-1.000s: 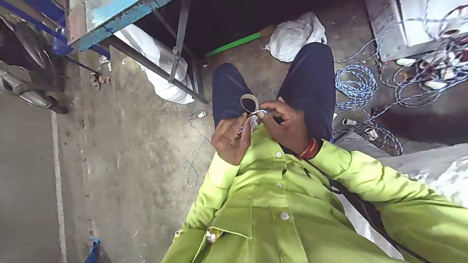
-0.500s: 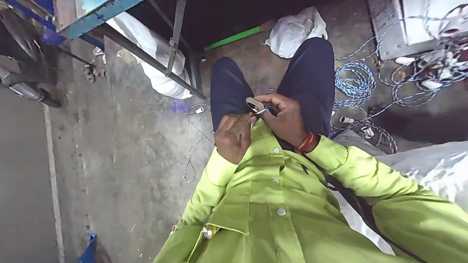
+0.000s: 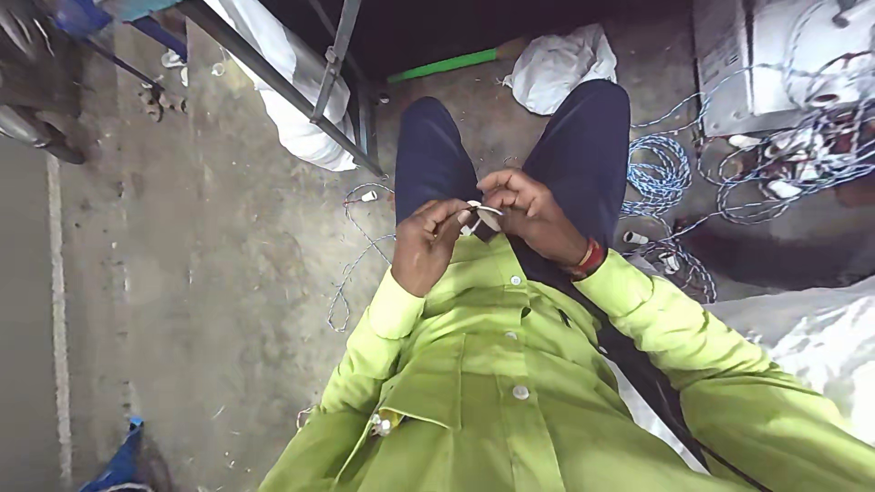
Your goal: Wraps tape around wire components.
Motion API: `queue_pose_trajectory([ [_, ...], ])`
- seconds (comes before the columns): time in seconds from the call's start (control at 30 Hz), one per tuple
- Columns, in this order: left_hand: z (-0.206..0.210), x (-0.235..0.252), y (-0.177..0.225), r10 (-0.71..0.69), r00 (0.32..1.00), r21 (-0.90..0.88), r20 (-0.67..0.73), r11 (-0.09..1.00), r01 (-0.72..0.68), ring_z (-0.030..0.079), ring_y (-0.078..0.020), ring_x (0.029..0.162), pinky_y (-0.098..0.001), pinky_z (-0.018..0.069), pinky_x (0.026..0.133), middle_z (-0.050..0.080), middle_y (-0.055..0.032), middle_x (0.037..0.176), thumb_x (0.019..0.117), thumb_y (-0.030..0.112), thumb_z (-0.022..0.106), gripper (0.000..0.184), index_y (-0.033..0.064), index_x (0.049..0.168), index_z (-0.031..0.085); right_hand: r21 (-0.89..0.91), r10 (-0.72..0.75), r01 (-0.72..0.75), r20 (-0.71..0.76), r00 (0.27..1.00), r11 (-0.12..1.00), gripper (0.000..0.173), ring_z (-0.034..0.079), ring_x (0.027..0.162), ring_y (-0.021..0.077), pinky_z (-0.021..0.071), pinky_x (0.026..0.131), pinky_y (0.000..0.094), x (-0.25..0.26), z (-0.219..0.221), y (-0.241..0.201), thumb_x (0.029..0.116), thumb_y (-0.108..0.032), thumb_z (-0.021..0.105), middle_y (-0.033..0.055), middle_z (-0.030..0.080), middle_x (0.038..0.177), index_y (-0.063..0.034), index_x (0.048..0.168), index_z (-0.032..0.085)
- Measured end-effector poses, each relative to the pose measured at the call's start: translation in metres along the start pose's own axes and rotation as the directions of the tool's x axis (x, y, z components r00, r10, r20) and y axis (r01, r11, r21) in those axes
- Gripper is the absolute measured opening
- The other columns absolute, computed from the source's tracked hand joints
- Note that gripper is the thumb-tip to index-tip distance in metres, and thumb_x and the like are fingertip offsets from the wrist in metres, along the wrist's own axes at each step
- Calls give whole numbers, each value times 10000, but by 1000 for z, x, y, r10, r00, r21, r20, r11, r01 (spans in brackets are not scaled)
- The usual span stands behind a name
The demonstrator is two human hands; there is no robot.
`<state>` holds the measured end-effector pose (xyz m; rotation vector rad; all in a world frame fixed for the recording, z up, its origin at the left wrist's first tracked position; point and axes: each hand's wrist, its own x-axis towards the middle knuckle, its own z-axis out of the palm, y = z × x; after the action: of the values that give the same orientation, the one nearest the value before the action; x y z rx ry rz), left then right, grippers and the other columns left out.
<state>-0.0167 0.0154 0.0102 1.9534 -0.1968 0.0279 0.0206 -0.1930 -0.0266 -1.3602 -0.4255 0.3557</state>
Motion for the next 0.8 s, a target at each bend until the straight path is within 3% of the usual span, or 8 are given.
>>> queue_pose_trajectory([
  [0.07,-6,4,-5,-69,996,-99,50,992,73,675,-69,765,-244,591,698,723,-59,944,1015,57,563,201,-23,1114,718,-13,-12,12,48,999,1000,424,633,721,95,557,636,217,-2,0,-3,872,52,558,56,676,894,-17,1290,564],
  [0.2,-11,6,-7,-126,989,-161,72,978,136,668,-66,717,-244,581,674,715,-29,838,1022,90,581,177,-27,1084,698,-300,-234,229,19,972,926,559,601,1229,221,534,1042,385,10,-9,6,856,-52,665,152,610,1337,63,1380,506],
  [0.33,-8,3,-5,-130,990,-90,60,987,135,641,-30,668,-208,548,614,714,2,811,1003,110,605,165,9,1054,724,-564,-522,540,214,826,624,258,629,1168,282,521,1012,413,11,-12,0,967,-46,564,172,692,1203,-61,1137,758],
  [0.4,-4,4,-4,-115,991,-59,63,991,119,639,-27,675,-212,544,618,721,-2,842,995,106,605,161,20,1038,734,-631,-543,651,399,739,422,245,644,1141,310,499,1032,458,10,-15,-5,1012,-82,601,156,705,1175,-177,1162,770],
  [0.47,-1,3,-4,-83,994,-26,67,996,85,659,-49,738,-237,573,687,721,-23,900,991,107,620,158,24,1029,748,-618,-593,702,433,679,353,175,665,1087,295,493,1050,472,10,-15,-7,998,-87,648,139,722,1105,-150,1094,781],
  [0.6,2,0,-3,95,993,80,66,992,-100,678,-74,874,-239,571,810,727,-66,959,982,85,643,156,25,1033,777,-601,-624,542,90,776,587,200,745,1005,231,564,1019,407,2,-4,-4,975,46,567,155,771,999,26,1017,761],
  [0.7,-1,-6,-8,242,966,163,88,954,-253,678,-154,976,-299,556,894,732,-104,996,975,64,628,168,-1,1031,772,-562,-397,273,-109,911,781,220,714,878,90,597,800,271,2,2,-6,1037,-72,538,87,756,980,25,1108,722],
  [0.8,-2,-12,-16,266,956,153,123,947,-283,678,-153,948,-279,567,867,726,-109,986,960,85,667,154,-12,1023,769,-451,-121,56,-116,986,891,223,648,723,49,562,655,253,6,1,-5,1058,-167,514,10,702,871,-27,1131,673],
])
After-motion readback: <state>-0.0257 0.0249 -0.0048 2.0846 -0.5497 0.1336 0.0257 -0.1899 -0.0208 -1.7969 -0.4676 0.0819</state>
